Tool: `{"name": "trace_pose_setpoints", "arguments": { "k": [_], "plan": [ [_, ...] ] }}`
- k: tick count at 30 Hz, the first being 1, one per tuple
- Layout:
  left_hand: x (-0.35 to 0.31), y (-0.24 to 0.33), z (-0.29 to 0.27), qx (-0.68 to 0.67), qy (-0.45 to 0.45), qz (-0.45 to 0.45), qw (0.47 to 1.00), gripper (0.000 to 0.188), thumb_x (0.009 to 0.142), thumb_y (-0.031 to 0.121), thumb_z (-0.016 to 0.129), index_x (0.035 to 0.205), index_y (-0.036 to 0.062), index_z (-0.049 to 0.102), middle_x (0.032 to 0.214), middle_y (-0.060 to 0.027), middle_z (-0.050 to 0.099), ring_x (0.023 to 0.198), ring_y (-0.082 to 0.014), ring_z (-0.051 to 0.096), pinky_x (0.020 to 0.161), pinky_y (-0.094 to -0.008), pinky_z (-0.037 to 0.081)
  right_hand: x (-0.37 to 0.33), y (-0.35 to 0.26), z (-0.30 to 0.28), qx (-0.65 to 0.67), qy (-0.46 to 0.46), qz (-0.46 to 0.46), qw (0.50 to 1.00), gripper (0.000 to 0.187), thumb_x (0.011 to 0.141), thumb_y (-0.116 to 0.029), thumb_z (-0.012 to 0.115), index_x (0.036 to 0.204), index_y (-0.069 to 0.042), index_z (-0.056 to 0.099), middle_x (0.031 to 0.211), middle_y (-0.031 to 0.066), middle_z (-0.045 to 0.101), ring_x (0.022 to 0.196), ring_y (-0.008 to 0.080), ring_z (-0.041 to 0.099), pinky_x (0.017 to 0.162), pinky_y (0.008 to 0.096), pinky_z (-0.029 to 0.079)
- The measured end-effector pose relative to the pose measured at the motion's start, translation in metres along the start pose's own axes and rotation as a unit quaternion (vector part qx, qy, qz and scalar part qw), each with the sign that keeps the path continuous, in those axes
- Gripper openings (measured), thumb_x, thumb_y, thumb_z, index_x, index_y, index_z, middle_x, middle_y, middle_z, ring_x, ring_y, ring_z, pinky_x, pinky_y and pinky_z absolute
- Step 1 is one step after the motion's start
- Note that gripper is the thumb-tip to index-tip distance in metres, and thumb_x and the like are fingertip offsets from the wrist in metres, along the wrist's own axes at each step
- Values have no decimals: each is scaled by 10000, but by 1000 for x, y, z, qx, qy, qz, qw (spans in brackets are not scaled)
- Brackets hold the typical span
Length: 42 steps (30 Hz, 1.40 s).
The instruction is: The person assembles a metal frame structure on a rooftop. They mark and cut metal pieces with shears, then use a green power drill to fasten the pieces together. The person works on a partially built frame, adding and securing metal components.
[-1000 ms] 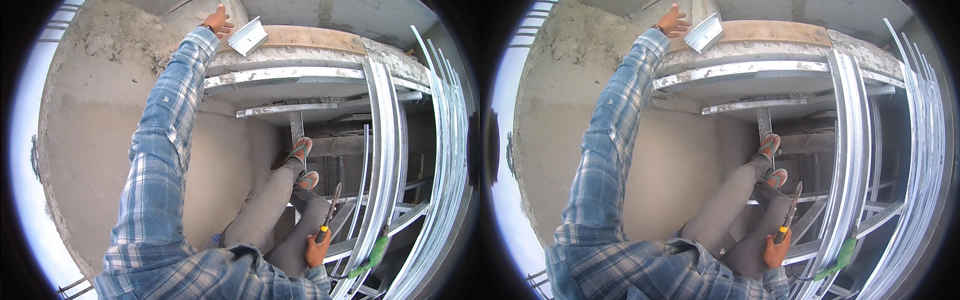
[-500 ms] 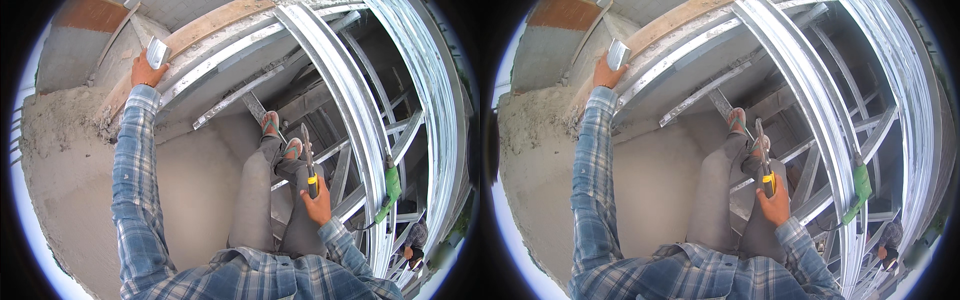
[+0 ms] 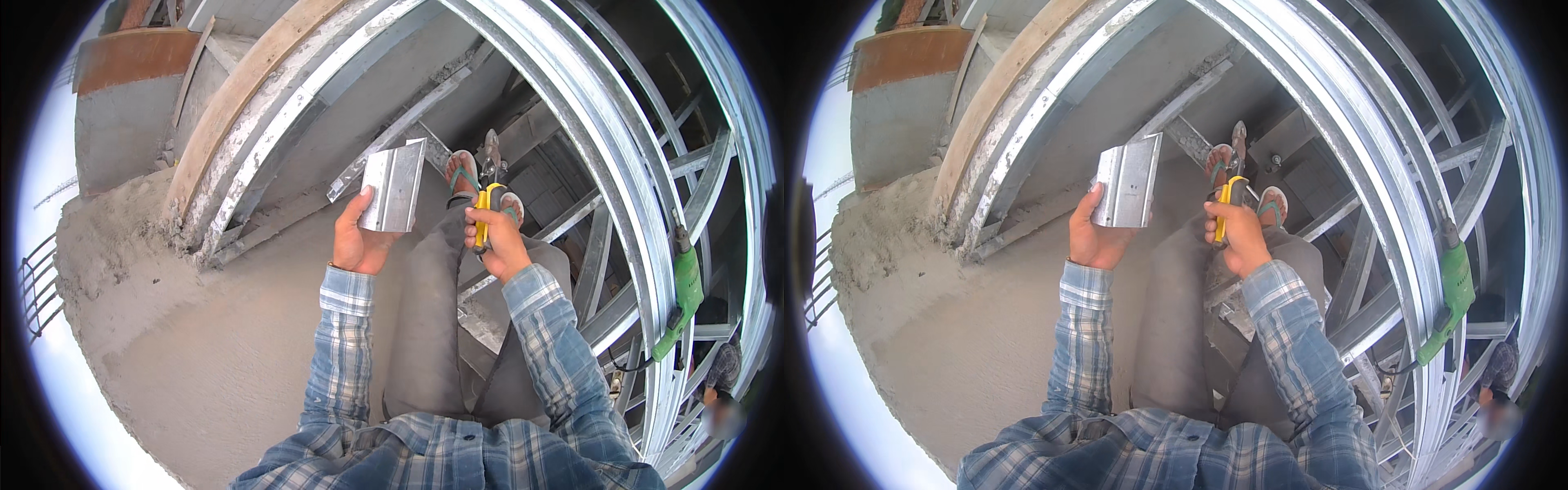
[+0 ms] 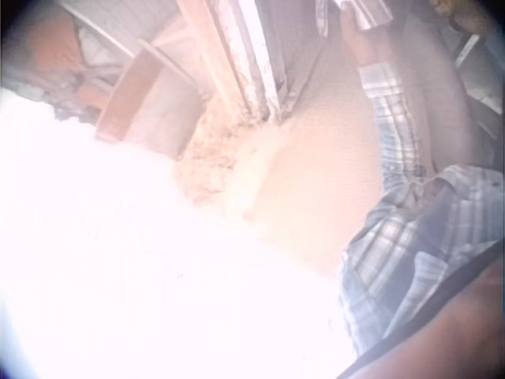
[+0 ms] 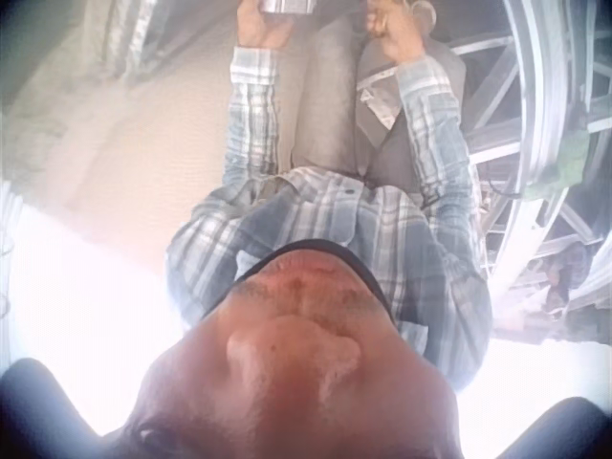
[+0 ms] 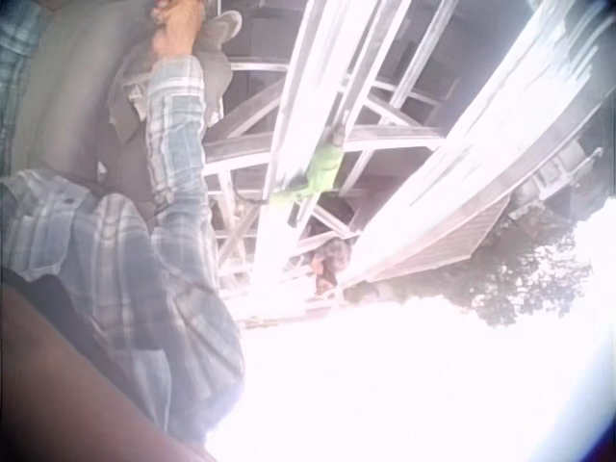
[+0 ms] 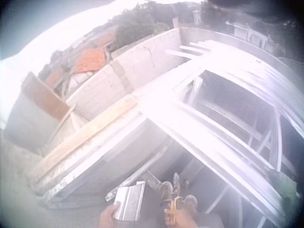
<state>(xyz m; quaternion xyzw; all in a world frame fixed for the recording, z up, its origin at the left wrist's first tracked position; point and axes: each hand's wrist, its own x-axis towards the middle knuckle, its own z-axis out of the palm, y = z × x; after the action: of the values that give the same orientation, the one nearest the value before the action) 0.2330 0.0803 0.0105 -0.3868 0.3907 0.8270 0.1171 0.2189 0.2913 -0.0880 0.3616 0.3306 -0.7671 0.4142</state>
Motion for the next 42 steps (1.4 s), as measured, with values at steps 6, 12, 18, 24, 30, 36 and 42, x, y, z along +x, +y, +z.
{"name": "trace_pose_setpoints", "arguments": {
  "k": [6, 12, 18, 24, 30, 36, 42],
  "plan": [
    [24, -81, 14, 419, 68, 127, 897, 795, 841, 331, 728, 1405, -102, 370, 1370, -236, 486, 1292, -333, 474, 1082, -407, 366, 33, -4, -14, 56, -72, -18, 996, 516, 840, -464, 761, 1079, -60, 548, 880, 52, 594, 700, 105, 533, 598, 248, 453],
    [47, -46, 27, 541, -68, 118, 830, 978, 781, 456, 772, 1485, -25, 292, 1429, -253, 431, 1336, -380, 427, 1107, -495, 339, 26, -37, -5, -12, -107, -77, 991, 459, 759, -351, 838, 1022, -56, 603, 832, 15, 589, 678, 110, 538, 593, 251, 420],
    [155, 50, 35, 789, 154, 369, 466, 802, 810, 446, 743, 1376, -43, 455, 1376, -263, 463, 1313, -403, 428, 1075, -468, 379, 30, -39, 3, 59, -87, -62, 993, 486, 745, -323, 842, 1027, -1, 611, 848, 36, 599, 706, 125, 545, 624, 268, 416],
    [212, 34, 47, 809, 221, 361, 409, 681, 798, 363, 747, 1325, -8, 526, 1328, -242, 493, 1278, -352, 462, 1043, -441, 412, 36, -33, 1, 30, -77, -49, 995, 470, 763, -326, 831, 1032, -27, 587, 817, 28, 594, 692, 117, 549, 606, 261, 423],
    [219, 32, 69, 561, 144, 375, 724, 560, 883, 316, 695, 1323, 13, 530, 1254, -150, 544, 1094, -260, 581, 941, -378, 489, 40, -34, -3, 51, -66, -38, 996, 444, 804, -326, 801, 1066, -82, 538, 826, 8, 588, 710, 100, 556, 592, 259, 439],
    [229, 64, 87, -17, 170, 246, 954, 505, 968, 431, 597, 1262, 26, 531, 1085, -51, 618, 937, -170, 589, 877, -320, 476, 40, -36, -4, 127, -39, -64, 989, 460, 762, -348, 834, 995, -28, 600, 840, 29, 591, 698, 119, 550, 617, 268, 440],
    [153, 24, 93, 277, 73, 133, 949, 513, 1004, 380, 542, 1333, -11, 491, 1259, -129, 583, 1026, -189, 579, 897, -332, 482, 36, -33, -9, 183, -124, -125, 967, 688, 742, -381, 842, 1240, -42, 510, 1041, 38, 590, 912, 158, 593, 697, 297, 485]
  ]
}}
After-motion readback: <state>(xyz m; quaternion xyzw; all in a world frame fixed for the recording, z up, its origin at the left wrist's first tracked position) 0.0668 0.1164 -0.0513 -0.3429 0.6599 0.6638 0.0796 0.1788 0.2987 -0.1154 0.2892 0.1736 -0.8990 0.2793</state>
